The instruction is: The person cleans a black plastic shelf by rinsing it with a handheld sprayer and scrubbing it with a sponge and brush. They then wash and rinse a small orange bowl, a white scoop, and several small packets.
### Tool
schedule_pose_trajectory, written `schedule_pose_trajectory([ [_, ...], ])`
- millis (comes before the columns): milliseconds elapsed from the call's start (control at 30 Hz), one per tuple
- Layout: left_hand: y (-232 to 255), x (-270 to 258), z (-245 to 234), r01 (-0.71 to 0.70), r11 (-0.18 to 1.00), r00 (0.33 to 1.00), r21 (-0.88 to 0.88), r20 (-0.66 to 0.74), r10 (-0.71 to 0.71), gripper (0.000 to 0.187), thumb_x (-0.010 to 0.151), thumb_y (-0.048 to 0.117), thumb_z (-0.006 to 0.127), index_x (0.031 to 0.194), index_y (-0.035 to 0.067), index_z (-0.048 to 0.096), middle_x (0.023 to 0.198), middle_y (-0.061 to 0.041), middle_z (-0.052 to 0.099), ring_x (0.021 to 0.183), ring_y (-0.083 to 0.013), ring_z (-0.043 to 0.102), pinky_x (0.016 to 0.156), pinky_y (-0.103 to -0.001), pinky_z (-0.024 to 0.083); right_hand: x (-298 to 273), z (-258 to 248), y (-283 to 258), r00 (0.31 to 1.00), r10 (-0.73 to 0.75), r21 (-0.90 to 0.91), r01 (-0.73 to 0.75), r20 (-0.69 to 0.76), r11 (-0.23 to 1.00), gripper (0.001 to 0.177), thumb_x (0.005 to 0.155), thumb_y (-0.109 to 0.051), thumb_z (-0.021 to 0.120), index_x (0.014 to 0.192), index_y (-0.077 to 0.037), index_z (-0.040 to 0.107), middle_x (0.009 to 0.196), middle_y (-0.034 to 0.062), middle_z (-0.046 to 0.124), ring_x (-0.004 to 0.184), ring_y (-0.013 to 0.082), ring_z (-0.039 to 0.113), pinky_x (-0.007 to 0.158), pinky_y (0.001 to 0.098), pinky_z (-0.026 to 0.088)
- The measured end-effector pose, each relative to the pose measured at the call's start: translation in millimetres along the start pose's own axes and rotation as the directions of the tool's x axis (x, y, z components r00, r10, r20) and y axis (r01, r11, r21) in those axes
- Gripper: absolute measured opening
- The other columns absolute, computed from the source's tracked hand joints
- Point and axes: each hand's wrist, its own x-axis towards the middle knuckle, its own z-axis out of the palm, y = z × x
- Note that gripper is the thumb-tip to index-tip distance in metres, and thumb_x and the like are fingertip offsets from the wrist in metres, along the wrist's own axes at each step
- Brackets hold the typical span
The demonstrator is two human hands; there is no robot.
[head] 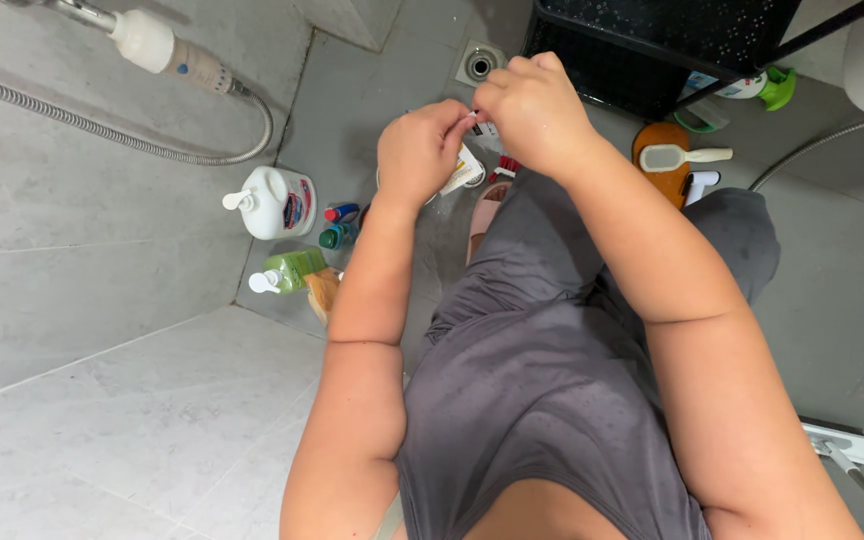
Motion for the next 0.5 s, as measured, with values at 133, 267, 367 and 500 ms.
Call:
schedule_pose_trajectory([
  [133, -8.8, -6.9, 13.5, -0.103, 0.989, 0.986, -0.109, -0.145, 0.087, 0.009, 0.097, 0.021, 0.066, 0.096, 0.013, 0.071, 0.085, -0.007, 0.070, 0.080, -0.0317, 0.069, 0.067, -0.043, 0.052, -3.8, 3.6, -5.2, 0.998, 0.034, 0.068, -0.031, -0.050, 0.997, 0.010, 0.092, -0.013, 0.075, 0.088, -0.012, 0.066, 0.090, 0.0017, 0.062, 0.092, 0.0266, 0.056, 0.087, 0.0414, 0.039],
  [267, -11.4, -11.5, 25.1, -0.073, 0.975, 0.986, -0.208, -0.164, 0.039, 0.008, 0.096, 0.016, 0.068, 0.095, 0.009, 0.070, 0.083, -0.008, 0.070, 0.076, -0.0288, 0.068, 0.066, -0.040, 0.049, -11.9, 4.3, -12.8, 0.987, 0.125, 0.229, -0.099, -0.101, 0.968, 0.012, 0.090, -0.006, 0.074, 0.088, -0.010, 0.063, 0.089, 0.0032, 0.059, 0.094, 0.0288, 0.053, 0.087, 0.0421, 0.037],
  [367, -16.3, -14.5, 34.0, -0.020, 0.917, 0.992, -0.398, -0.120, -0.030, 0.008, 0.098, 0.013, 0.069, 0.096, 0.006, 0.068, 0.084, -0.009, 0.067, 0.073, -0.0235, 0.064, 0.066, -0.032, 0.050, -17.9, 6.4, -16.5, 0.975, 0.178, 0.343, -0.124, -0.131, 0.931, 0.011, 0.092, -0.004, 0.072, 0.091, -0.009, 0.063, 0.088, 0.0036, 0.058, 0.094, 0.0292, 0.052, 0.088, 0.0418, 0.036],
  [500, -28.2, -21.0, 50.9, 0.025, 0.742, 0.995, -0.670, -0.051, -0.080, 0.010, 0.103, 0.009, 0.065, 0.096, 0.002, 0.066, 0.083, -0.003, 0.063, 0.076, -0.0103, 0.056, 0.070, -0.025, 0.048, -25.0, 11.9, -22.2, 0.958, 0.247, 0.447, -0.158, -0.146, 0.880, 0.011, 0.090, 0.000, 0.068, 0.094, -0.009, 0.064, 0.087, 0.0048, 0.056, 0.095, 0.0291, 0.052, 0.091, 0.0406, 0.037],
])
